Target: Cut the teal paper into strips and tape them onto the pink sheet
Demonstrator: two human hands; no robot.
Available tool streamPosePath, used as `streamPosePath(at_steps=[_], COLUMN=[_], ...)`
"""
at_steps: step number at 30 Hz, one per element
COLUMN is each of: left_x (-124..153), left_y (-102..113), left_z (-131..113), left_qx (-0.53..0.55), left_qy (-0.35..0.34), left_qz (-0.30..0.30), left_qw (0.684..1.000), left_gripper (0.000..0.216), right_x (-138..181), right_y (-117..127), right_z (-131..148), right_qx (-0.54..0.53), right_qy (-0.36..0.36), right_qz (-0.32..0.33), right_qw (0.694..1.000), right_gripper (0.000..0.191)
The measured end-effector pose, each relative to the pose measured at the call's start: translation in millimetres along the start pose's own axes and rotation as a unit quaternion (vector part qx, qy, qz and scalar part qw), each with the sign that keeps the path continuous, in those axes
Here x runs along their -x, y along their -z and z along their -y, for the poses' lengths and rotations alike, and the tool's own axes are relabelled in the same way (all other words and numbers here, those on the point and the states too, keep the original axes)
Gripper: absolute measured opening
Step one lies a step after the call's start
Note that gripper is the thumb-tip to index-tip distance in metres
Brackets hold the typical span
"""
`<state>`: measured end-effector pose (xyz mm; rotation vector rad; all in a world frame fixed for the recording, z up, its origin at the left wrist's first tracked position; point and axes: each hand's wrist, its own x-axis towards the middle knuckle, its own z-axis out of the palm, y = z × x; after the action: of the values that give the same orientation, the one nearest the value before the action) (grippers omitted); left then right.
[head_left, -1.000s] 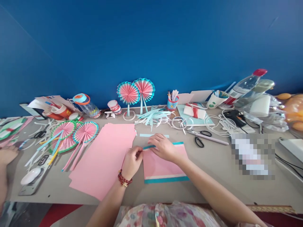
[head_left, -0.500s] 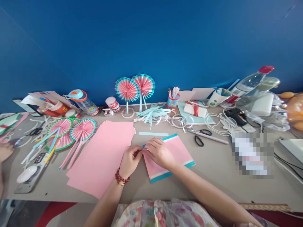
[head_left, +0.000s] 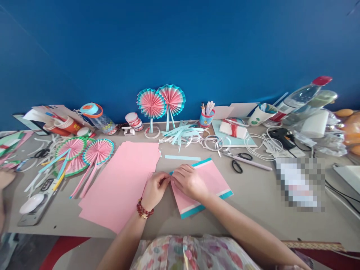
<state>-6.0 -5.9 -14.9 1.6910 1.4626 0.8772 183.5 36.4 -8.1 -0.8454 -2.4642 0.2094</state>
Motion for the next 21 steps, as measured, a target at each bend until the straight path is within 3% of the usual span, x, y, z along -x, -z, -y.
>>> streamPosePath(at_steps=[21], left_x=[2.0], left_y=[-2.4], left_z=[-5.0], left_qx=[-0.002], left_qy=[0.003], left_qz=[0.003], left_qw=[1.000], left_gripper=[0.010], right_x=[3.7], right_y=[-6.1], right_z=[2.6], right_qx=[-0.037], right_qy=[-0.028], right_qz=[-0.023], right_qw=[0.999], right_gripper=[0.022])
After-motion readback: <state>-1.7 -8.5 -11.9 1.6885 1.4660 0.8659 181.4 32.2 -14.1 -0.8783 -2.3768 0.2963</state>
